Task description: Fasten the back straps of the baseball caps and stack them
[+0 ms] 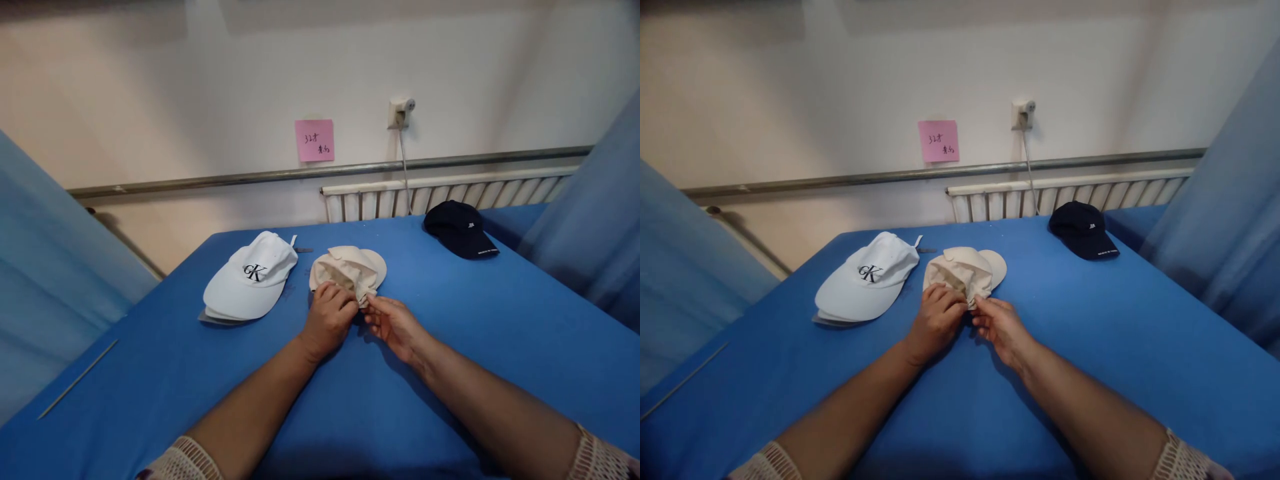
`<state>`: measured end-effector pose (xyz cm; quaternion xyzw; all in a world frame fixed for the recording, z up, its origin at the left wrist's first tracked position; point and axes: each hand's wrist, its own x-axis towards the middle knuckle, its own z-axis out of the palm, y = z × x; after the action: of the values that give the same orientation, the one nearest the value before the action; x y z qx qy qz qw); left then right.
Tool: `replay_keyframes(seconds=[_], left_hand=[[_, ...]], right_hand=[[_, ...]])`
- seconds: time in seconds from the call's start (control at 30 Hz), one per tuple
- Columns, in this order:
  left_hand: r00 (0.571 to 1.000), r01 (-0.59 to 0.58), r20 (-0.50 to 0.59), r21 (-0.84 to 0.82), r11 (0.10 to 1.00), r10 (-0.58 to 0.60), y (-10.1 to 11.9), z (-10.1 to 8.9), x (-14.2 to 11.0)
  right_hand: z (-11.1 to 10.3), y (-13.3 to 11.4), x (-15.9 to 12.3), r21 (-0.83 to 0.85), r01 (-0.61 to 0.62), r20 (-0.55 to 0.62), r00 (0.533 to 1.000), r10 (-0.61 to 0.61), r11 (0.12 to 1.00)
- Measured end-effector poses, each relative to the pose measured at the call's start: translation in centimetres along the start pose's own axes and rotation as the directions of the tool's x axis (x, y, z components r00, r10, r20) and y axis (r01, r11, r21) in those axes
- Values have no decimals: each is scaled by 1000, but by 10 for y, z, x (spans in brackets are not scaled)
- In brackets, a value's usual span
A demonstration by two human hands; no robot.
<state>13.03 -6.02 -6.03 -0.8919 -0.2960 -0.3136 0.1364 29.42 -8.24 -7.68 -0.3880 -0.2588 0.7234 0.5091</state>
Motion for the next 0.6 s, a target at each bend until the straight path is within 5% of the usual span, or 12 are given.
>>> replay_keyframes(seconds=[0.2, 0.4, 0.6], left_hand=[[991, -27, 131, -85, 996, 38, 7, 0, 1], [976, 192, 154, -250, 949, -157, 6, 6, -4], [915, 396, 224, -339, 854, -336, 1, 15, -10]], right_hand=[[-4, 1, 3, 141, -56, -151, 985, 77, 988], [-6, 4, 9, 110, -3, -141, 990, 19, 994], [-5, 8, 9, 113, 49, -82, 996, -40, 992]])
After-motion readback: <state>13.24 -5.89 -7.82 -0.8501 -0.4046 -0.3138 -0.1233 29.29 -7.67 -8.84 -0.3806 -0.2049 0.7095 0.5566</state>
